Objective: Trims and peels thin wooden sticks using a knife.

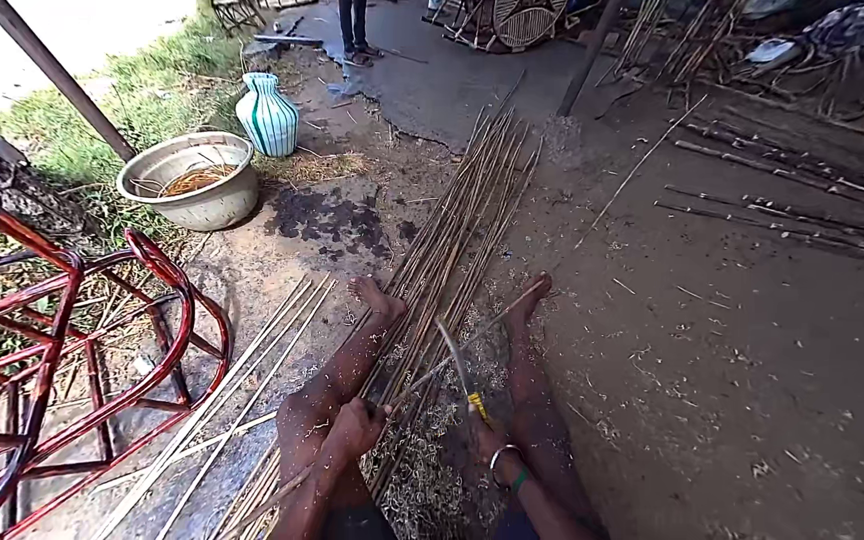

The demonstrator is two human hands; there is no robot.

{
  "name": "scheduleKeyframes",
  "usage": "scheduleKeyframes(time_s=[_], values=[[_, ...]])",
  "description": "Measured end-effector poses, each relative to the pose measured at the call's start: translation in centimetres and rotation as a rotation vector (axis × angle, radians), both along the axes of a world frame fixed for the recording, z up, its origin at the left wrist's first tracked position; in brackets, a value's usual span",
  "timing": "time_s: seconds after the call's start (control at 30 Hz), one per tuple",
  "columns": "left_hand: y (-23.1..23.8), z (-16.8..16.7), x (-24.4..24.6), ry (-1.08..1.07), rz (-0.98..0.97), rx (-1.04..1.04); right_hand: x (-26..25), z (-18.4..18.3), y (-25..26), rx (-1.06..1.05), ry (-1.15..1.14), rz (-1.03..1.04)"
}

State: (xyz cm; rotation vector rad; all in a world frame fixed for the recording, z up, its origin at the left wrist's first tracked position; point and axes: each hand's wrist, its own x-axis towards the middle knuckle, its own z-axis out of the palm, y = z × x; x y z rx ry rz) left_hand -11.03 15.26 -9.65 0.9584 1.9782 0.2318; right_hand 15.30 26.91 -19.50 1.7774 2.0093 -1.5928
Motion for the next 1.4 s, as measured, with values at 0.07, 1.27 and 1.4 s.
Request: scheduleKeyframes(time_s=[0.07,1.27,1.4], values=[[0.7,0.1,-0.3,0.002,-0.021,0.000,-0.2,0.4,0.6,0.015,0.025,0.071],[0.3,-0.3,0.2,0.024,-0.074,-0.024,0.1,-0.2,-0.1,-0.018,-0.018,0.072],[1.1,0.2,-0.8,-0.006,-0.090,0.004,-0.7,1.0,0.4,0.008,0.001,0.323]])
